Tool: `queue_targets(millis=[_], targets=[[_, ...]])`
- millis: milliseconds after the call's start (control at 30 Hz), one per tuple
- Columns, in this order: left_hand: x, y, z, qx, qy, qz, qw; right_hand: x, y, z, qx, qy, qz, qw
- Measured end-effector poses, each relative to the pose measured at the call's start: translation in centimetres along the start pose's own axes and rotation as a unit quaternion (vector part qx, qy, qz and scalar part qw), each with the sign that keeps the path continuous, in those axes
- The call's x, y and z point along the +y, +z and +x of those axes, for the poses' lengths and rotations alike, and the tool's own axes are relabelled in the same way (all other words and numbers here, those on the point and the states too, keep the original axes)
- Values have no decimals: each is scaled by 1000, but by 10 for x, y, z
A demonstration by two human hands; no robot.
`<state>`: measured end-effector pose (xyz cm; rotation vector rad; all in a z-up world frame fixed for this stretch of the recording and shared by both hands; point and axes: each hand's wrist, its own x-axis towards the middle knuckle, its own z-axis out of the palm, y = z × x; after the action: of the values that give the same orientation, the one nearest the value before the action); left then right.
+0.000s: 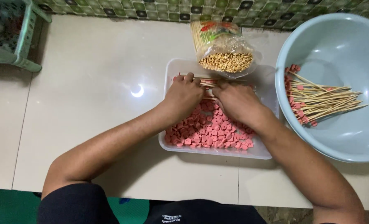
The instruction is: Skewering small pink heart-shaped decorations onto wooden sticks
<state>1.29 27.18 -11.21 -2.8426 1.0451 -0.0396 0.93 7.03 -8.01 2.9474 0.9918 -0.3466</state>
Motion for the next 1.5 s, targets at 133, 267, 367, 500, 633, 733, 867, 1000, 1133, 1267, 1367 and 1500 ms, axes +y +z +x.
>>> queue_targets(millis=[133, 267, 367, 500, 633, 733, 867, 1000, 1133, 1267, 1367, 1500], targets=[[1, 0, 1, -13, 3, 2, 1000, 1, -3, 2, -6, -5, 13, 1000], [2, 1, -1, 16, 5, -19, 1000, 1, -3, 3, 2, -7, 21, 1000], [3, 2, -1, 26, 13, -27, 999, 4, 0, 4, 0, -6, 23, 1000], [3, 8, -1, 38, 10, -20, 999, -3, -10, 0, 0, -6, 18, 1000], [-1, 0, -1, 85, 1, 4, 996, 0, -15, 0, 6, -6, 28, 1000], [-4, -8, -4, 85, 5, -32, 996, -4, -28, -5, 0, 12, 38, 999], [-7, -33, -13, 57, -13, -49, 997, -3, -33, -8, 45, 6, 54, 997], [-12, -64, -23, 71, -7, -77, 995, 9, -14, -14, 161, -72, 40, 984], [-8, -94, -37, 149, 23, -36, 988, 2, -38, -50, 214, -86, 4, 973], [16, -146, -30, 177, 58, -14, 982, 7, -73, -98, 280, -71, -85, 954], [40, -164, -7, 206, 89, 6, 974, 30, -85, -131, 297, -41, -154, 941], [79, -170, 44, 249, 132, -32, 959, 77, -89, -169, 313, 4, -212, 926]])
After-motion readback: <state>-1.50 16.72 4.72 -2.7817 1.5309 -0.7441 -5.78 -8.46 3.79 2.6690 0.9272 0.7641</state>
